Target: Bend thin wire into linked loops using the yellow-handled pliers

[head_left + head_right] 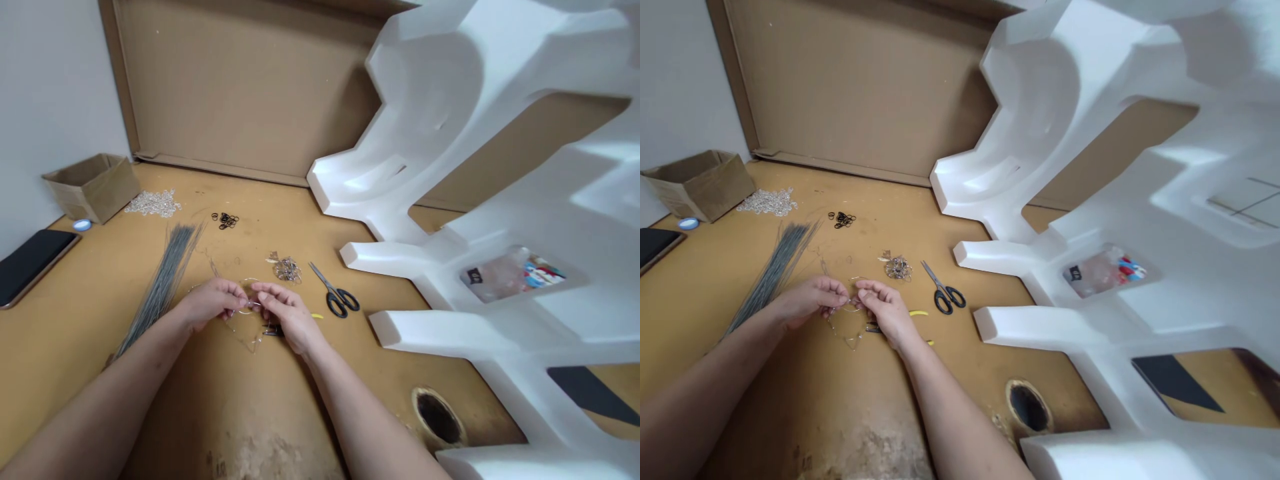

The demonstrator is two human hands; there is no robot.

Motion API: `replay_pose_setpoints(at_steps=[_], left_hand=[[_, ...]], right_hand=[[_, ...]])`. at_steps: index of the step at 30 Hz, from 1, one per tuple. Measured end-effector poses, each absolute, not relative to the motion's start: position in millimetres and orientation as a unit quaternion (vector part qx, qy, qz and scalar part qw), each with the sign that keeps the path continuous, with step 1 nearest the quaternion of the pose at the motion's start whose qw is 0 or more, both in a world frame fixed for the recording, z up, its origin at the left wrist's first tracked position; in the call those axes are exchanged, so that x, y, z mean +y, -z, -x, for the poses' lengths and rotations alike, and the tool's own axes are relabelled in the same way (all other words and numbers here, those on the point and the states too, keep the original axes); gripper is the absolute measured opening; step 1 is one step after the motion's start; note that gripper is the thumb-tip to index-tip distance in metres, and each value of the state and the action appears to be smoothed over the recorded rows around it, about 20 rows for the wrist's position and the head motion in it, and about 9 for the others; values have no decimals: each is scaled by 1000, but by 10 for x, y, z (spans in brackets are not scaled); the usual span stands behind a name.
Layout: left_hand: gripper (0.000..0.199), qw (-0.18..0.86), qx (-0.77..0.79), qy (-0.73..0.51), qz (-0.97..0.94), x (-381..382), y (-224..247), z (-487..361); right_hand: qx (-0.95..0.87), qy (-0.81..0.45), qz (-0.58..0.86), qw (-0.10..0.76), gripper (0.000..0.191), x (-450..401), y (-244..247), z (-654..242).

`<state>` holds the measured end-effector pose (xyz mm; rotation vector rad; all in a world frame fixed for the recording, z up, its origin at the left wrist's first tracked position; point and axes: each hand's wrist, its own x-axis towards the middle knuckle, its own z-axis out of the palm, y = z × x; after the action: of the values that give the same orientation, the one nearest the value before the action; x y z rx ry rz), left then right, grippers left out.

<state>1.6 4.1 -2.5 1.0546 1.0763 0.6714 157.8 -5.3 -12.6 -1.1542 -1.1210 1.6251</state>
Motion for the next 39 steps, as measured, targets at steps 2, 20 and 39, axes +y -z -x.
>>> replay_pose_setpoints(at_steps=[2,20,39], left_hand=[[16,678,478,-295,-473,39,13,-16],[18,682,497,-282,-456,55,61,-4],[12,605,564,-250,-504,63,118,-13]], right_hand=[[-460,-659,453,385,25,-47,132,-1587],[-491,-662,438,360,26,-16,149,-1693],[-710,-412,508,259,15,-26,199,-1672]])
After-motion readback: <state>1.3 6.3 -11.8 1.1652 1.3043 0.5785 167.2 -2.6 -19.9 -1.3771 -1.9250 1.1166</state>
